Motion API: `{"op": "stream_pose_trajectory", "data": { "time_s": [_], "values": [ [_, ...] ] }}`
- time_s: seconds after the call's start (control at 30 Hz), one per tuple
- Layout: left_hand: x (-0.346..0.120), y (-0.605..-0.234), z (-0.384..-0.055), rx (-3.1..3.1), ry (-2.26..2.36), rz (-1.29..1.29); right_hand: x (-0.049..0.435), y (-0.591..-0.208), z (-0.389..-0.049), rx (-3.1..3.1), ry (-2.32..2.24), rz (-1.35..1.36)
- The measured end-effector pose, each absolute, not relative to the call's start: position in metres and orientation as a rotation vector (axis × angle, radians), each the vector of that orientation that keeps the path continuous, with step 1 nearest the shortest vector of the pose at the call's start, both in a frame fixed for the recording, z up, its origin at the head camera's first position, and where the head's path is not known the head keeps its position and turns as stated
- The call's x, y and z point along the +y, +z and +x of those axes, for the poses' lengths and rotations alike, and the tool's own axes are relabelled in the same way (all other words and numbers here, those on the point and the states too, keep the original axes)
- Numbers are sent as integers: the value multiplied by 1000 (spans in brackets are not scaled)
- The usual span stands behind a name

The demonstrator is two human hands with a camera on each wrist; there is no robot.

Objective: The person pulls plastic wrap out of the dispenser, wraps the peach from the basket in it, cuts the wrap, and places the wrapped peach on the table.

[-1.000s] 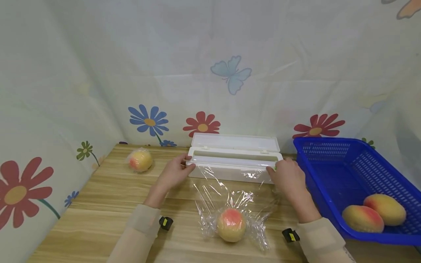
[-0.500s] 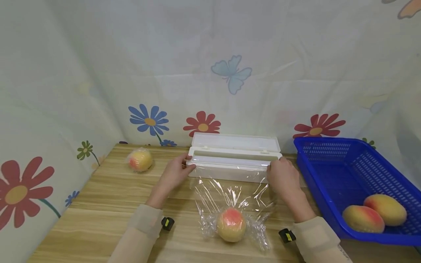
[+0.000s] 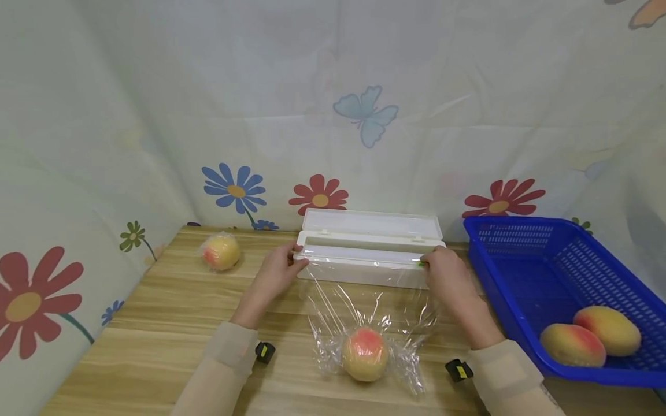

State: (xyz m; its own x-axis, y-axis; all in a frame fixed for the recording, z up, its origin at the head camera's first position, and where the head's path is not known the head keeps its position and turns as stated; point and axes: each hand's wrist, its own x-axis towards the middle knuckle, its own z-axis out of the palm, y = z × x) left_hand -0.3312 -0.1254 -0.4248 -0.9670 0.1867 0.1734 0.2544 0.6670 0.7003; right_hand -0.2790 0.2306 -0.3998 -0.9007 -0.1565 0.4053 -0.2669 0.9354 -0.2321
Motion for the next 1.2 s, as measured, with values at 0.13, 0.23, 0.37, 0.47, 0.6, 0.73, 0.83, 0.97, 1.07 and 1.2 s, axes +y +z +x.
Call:
{"op": "stream_pose_trajectory", "data": {
  "time_s": [0.13, 0.23, 0.37, 0.47, 0.6, 0.73, 0.83, 0.97, 1.07, 1.2],
  "values": [
    [-125, -424, -331, -2782, -1197, -376, 235, -393, -284, -2743, 488, 305],
    [-125, -425, -331, -2777, -1194, -378, 237, -391, -288, -2767, 517, 312],
    [-124, -426, -332, -2780, -1190, -366, 239, -391, -290, -2772, 519, 330],
    [-124, -426, -332, -2787, -1191, -359, 239, -392, -292, -2770, 533, 344],
    [-125, -427, -333, -2788, -1198, -358, 237, -392, -294, -2784, 544, 370],
    [-125, -427, -332, -2784, -1193, -362, 237, -392, -295, -2777, 556, 400],
    [-126, -428, -332, -2778, -1178, -369, 238, -391, -295, -2769, 566, 429],
    [-126, -427, -332, -2769, -1165, -383, 237, -390, -297, -2773, 570, 463],
    [-126, -427, -332, -2765, -1173, -378, 236, -390, -299, -2779, 579, 482],
    [-125, -427, -332, -2757, -1192, -376, 235, -391, -301, -2795, 605, 482]
  ]
}}
